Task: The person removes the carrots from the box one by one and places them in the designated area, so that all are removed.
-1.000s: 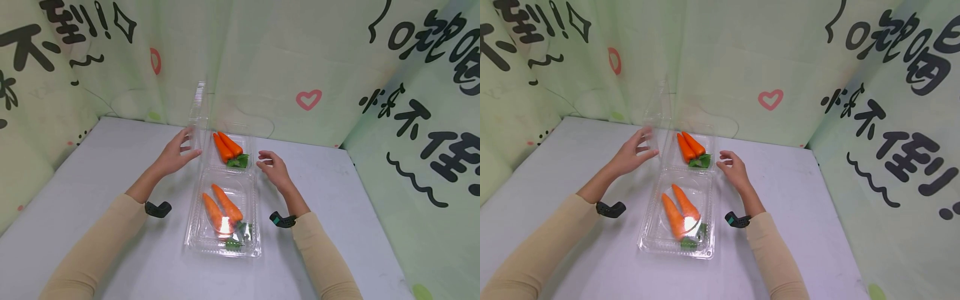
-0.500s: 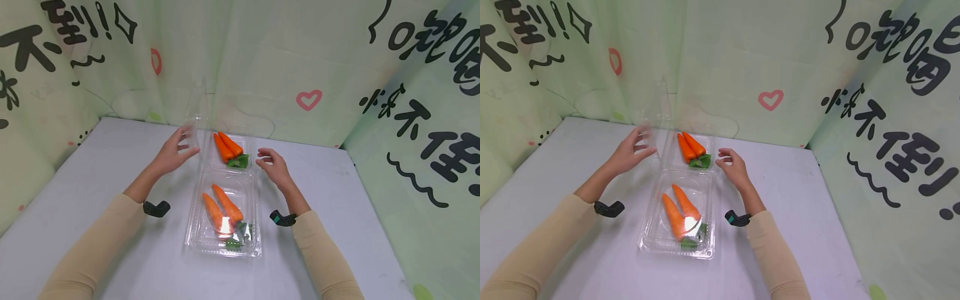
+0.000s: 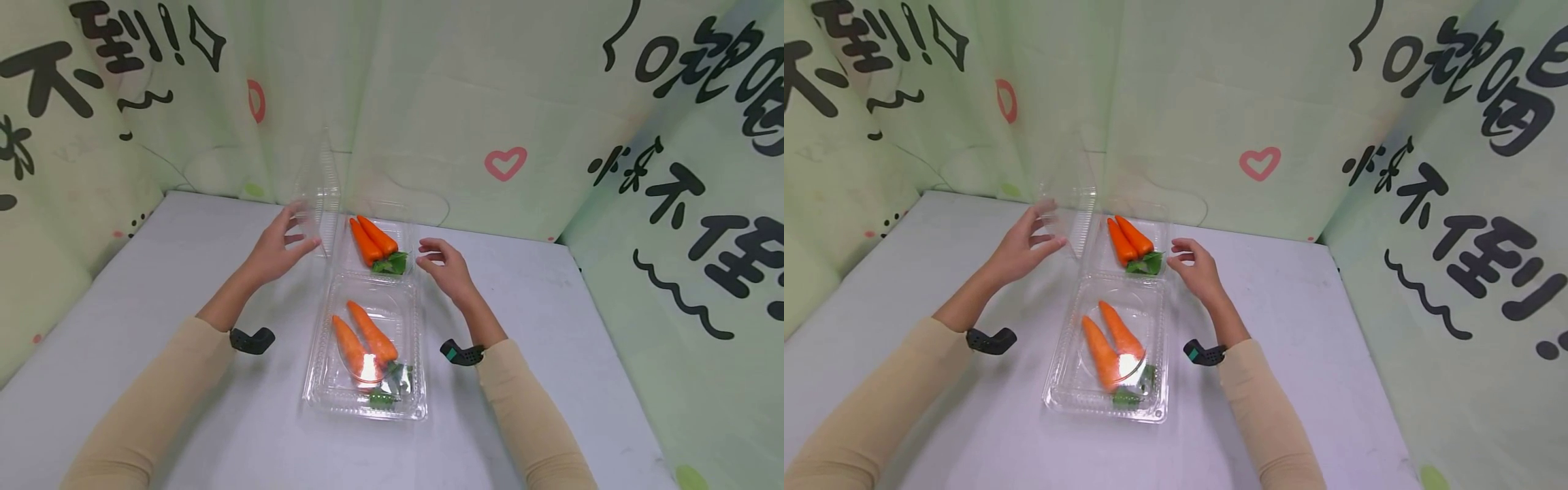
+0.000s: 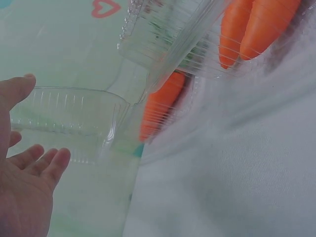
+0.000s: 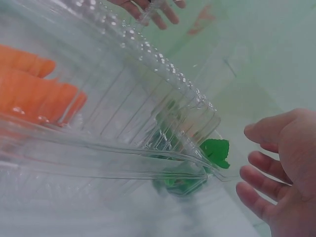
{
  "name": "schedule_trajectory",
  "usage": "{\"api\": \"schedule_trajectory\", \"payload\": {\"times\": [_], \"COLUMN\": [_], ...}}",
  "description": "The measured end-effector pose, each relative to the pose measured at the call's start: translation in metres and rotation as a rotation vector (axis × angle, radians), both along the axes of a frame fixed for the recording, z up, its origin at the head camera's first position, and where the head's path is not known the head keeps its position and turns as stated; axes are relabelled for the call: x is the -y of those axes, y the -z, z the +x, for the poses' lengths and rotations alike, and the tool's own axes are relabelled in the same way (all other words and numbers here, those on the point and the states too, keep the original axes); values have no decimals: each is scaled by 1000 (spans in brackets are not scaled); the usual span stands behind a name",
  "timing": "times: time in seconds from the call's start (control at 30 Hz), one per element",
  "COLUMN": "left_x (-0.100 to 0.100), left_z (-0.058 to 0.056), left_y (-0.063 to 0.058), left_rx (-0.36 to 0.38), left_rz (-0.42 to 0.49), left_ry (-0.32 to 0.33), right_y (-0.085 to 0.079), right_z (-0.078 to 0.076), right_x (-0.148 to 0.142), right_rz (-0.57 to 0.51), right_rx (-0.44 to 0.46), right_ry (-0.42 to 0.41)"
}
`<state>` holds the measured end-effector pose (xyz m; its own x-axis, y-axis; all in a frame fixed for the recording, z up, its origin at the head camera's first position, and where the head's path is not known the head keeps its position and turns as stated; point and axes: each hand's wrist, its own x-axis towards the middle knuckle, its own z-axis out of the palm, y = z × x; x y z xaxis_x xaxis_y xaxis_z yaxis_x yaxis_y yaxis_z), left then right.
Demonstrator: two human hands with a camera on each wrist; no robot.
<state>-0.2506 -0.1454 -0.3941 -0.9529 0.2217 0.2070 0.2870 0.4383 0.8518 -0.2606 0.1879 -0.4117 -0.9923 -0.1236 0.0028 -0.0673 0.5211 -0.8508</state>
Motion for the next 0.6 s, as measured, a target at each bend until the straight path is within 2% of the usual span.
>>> {"api": "schedule_trajectory", "payload": {"times": [0.27,0.6], "left_x": [3,9], "left_z": [4,3], "left_y": [-5,-3], "left_rx": [-6,12], "left_rz": [13,5], "left_ry": [-11,-40], "right_y": [-3,-4], "right_z": [-2,-8], "right_x": [2,3], "right_rz": [12,11], "right_rx": [2,1], "right_ry": [-6,-25]}}
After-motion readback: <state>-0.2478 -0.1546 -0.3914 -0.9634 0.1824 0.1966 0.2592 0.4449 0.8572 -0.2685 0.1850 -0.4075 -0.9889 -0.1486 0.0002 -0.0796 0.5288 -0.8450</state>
